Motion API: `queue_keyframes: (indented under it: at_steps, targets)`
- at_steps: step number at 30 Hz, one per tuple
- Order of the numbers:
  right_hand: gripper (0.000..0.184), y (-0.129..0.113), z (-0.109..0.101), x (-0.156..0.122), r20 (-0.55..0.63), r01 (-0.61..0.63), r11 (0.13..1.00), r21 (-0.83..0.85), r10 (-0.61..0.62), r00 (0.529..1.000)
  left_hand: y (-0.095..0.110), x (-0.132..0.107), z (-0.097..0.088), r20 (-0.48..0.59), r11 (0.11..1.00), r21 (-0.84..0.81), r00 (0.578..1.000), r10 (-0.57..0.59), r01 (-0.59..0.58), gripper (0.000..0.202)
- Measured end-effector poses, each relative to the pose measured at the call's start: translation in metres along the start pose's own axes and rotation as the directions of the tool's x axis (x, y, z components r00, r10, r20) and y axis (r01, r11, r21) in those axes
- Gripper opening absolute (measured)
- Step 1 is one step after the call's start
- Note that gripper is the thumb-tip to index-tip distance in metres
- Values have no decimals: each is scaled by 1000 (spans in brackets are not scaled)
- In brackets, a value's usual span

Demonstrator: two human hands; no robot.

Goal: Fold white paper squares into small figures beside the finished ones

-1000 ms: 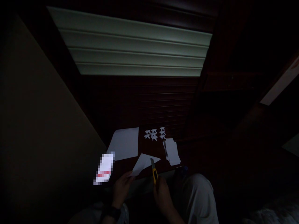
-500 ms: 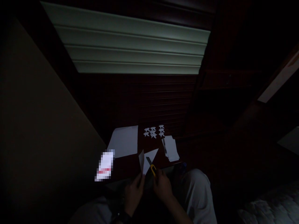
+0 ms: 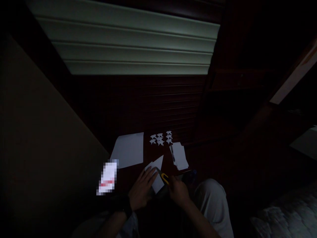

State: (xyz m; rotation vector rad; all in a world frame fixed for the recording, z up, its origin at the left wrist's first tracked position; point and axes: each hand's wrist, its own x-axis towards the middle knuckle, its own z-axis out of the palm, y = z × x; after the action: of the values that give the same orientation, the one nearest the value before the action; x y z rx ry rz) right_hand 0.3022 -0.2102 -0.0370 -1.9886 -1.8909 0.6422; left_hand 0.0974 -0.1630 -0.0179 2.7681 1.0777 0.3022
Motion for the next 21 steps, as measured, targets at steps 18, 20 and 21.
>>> queue_keyframes:
  at_steps: [18,20,21]
  targets:
    - [29,47,-53,39,89,114,989,-90,-106,990,36,56,66,-158,796,251,835,-528,551,85]
    - [27,55,-51,39,68,130,989,-71,-125,990,37,60,65,-182,769,239,805,-564,593,86]
    - [25,58,-50,38,52,133,989,-59,-130,990,37,61,64,-195,765,233,799,-569,601,86]
